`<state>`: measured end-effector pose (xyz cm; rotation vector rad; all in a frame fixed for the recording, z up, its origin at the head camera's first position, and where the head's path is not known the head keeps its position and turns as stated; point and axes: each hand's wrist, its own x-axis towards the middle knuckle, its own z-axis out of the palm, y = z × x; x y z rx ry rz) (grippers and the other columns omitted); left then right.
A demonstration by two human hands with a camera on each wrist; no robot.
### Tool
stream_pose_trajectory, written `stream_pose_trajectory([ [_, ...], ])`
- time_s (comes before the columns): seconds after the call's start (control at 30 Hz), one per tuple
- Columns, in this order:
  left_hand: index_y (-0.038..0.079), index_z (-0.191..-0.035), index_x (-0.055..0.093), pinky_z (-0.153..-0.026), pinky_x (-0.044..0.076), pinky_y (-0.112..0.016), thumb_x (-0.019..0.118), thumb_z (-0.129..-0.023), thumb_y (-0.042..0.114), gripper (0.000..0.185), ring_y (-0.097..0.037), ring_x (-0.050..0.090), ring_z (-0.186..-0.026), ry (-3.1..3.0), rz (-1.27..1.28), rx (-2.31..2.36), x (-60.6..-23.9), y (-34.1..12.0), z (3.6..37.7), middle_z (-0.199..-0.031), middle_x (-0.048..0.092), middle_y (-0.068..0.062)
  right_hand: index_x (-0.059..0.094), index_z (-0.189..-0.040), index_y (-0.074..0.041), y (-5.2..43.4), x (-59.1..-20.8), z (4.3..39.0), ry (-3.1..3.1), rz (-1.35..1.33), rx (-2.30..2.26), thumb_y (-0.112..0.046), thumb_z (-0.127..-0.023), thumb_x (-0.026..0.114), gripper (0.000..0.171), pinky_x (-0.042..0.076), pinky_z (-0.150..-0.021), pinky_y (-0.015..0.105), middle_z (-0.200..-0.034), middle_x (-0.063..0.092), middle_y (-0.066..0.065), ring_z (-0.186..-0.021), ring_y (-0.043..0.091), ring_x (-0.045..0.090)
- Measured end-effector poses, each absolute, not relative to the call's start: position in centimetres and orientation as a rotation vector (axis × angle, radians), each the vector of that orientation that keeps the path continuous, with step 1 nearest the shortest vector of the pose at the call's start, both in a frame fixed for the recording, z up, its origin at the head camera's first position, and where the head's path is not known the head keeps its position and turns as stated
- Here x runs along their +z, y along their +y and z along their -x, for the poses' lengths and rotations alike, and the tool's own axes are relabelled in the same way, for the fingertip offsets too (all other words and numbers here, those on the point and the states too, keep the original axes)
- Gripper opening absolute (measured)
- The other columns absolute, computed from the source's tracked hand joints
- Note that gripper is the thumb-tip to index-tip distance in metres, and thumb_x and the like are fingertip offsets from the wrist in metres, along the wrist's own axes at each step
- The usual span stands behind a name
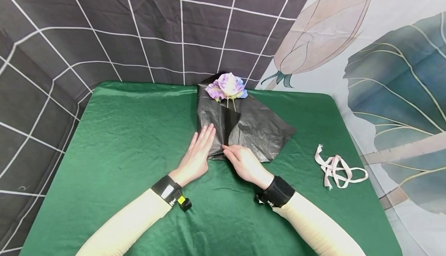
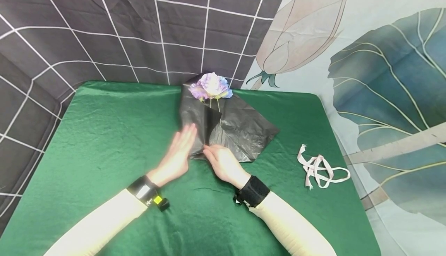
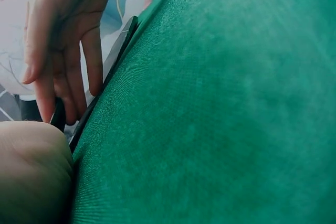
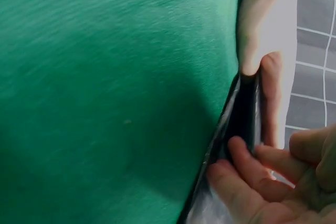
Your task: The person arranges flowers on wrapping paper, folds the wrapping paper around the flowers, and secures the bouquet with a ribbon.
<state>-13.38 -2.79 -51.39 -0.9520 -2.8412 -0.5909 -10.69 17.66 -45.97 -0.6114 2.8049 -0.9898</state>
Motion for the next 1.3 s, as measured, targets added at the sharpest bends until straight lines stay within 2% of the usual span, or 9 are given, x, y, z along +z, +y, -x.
stream_pose_trajectory([
  [0.1,0.007,-0.153,0.001,-0.116,0.001,-0.047,0.065,-0.059,-0.003,0.114,-0.026,-0.007,-0.146,-2.837,0.953,-0.542,-51.3,-3.0,13.4,-0.16,-0.007,-0.007,0.063,-0.125,-0.007,17.9,-46.2,10.5,2.805,0.662,-1.012,-0.023,-0.101,0.047,0.033,0.045,-0.097,0.034,-0.12,0.065,0.005,-0.115,0.017,0.059],
  [0.23,0.008,-0.153,0.005,-0.116,0.0,-0.047,0.062,-0.059,0.004,0.11,-0.029,-0.003,-0.146,-2.814,0.989,-0.533,-51.0,-3.3,13.3,-0.16,-0.002,-0.009,0.06,-0.129,-0.01,18.3,-46.6,10.2,2.796,0.692,-1.055,-0.025,-0.101,0.047,0.035,0.045,-0.096,0.035,-0.121,0.064,0.003,-0.114,0.015,0.058],
  [0.5,0.007,-0.153,0.008,-0.115,0.005,-0.052,0.058,-0.064,0.005,0.103,-0.031,0.003,-0.146,-2.827,1.019,-0.552,-51.0,-3.2,12.8,-0.16,0.004,-0.012,0.056,-0.133,-0.026,18.2,-46.6,10.3,2.762,0.6,-1.11,-0.036,-0.101,0.042,0.036,0.044,-0.097,0.035,-0.128,0.06,-0.007,-0.118,0.011,0.055],
  [0.83,-0.004,-0.15,0.01,-0.115,0.006,-0.051,0.058,-0.075,0.009,0.09,-0.032,0.005,-0.146,-2.758,1.162,-0.372,-51.1,-3.3,12.5,-0.158,0.008,-0.018,0.06,-0.13,-0.021,17.7,-46.8,10.8,2.626,0.491,-1.125,-0.035,-0.101,0.043,0.036,0.042,-0.1,0.033,-0.127,0.061,-0.006,-0.12,0.01,0.053],
  [0.97,-0.003,-0.15,0.008,-0.116,0.005,-0.048,0.058,-0.073,0.012,0.093,-0.033,0.003,-0.146,-2.788,1.205,-0.396,-51.0,-3.5,12.7,-0.158,0.005,-0.019,0.062,-0.128,-0.016,17.6,-46.8,10.8,2.622,0.519,-1.128,-0.032,-0.102,0.043,0.036,0.042,-0.1,0.034,-0.124,0.063,-0.003,-0.119,0.012,0.054],
  [1.1,0.001,-0.152,0.008,-0.116,0.006,-0.047,0.061,-0.073,0.025,0.098,-0.031,0.001,-0.146,-2.83,1.21,-0.461,-50.3,-4.0,13.4,-0.159,0.006,-0.016,0.062,-0.127,-0.014,17.6,-46.8,10.7,2.633,0.562,-1.111,-0.03,-0.101,0.044,0.035,0.04,-0.102,0.037,-0.124,0.063,-0.001,-0.12,0.015,0.054],
  [1.2,0.006,-0.152,0.013,-0.116,0.006,-0.047,0.057,-0.083,0.039,0.088,-0.028,0.003,-0.146,-2.856,1.163,-0.489,-49.4,-4.1,14.7,-0.159,0.011,-0.013,0.062,-0.127,-0.015,17.6,-46.8,10.7,2.635,0.544,-1.1,-0.03,-0.101,0.045,0.035,0.038,-0.103,0.036,-0.125,0.063,-0.002,-0.12,0.015,0.053],
  [1.3,0.009,-0.152,0.017,-0.116,0.004,-0.049,0.042,-0.094,0.05,0.075,-0.028,0.003,-0.146,-2.892,1.081,-0.457,-48.6,-4.1,16.5,-0.158,0.013,-0.011,0.062,-0.127,-0.015,17.7,-46.9,10.8,2.63,0.543,-1.1,-0.03,-0.101,0.045,0.034,0.039,-0.102,0.036,-0.124,0.063,-0.003,-0.12,0.014,0.053],
])
